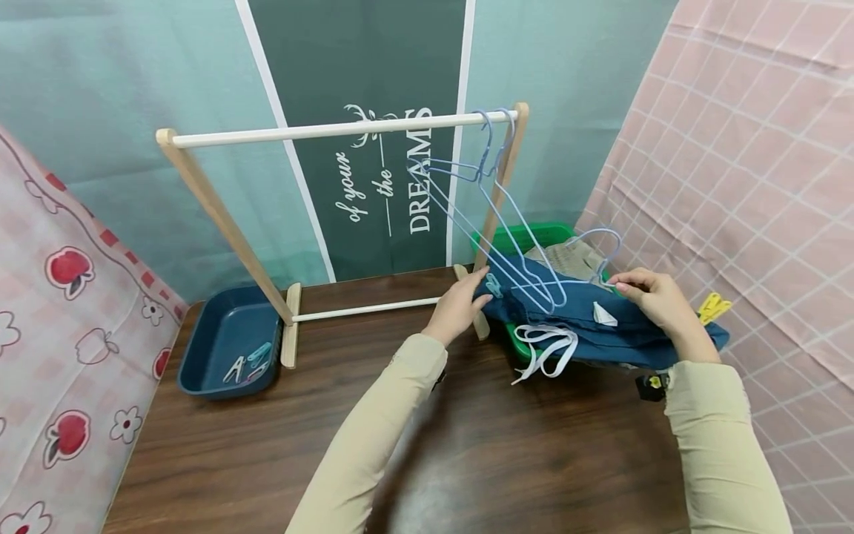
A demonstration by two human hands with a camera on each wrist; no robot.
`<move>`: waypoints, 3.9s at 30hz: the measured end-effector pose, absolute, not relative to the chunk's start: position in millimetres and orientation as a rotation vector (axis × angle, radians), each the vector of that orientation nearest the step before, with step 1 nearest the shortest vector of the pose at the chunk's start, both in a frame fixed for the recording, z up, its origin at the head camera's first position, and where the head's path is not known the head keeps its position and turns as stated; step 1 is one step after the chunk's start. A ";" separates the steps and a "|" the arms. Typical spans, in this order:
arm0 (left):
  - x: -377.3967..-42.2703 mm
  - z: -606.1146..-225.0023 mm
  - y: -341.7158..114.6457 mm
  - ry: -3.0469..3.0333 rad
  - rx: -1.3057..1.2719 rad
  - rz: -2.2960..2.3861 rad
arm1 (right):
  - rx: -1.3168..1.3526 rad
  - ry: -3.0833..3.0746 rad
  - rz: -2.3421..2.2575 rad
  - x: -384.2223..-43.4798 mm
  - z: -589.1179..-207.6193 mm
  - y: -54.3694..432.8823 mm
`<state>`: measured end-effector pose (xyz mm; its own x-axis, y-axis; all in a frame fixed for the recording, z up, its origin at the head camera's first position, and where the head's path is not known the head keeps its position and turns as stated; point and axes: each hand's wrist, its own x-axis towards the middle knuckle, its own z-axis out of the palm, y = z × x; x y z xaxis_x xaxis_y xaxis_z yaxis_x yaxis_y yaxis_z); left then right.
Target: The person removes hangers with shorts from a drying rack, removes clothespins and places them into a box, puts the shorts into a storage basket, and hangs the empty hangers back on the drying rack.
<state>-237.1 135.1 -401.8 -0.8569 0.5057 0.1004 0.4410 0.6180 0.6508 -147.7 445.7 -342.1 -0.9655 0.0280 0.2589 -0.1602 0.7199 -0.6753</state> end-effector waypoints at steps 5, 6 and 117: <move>-236.3 -401.9 135.2 2.751 0.814 1.091 | 0.118 -2.689 1.047 -148.4 -340.7 440.6; -236.0 -402.1 134.9 2.762 0.815 1.089 | 0.118 -2.686 1.031 -148.7 -340.6 439.1; -257.9 -447.3 -115.5 1.424 -1.174 2.833 | 0.016 -2.631 0.968 -164.4 -362.1 418.7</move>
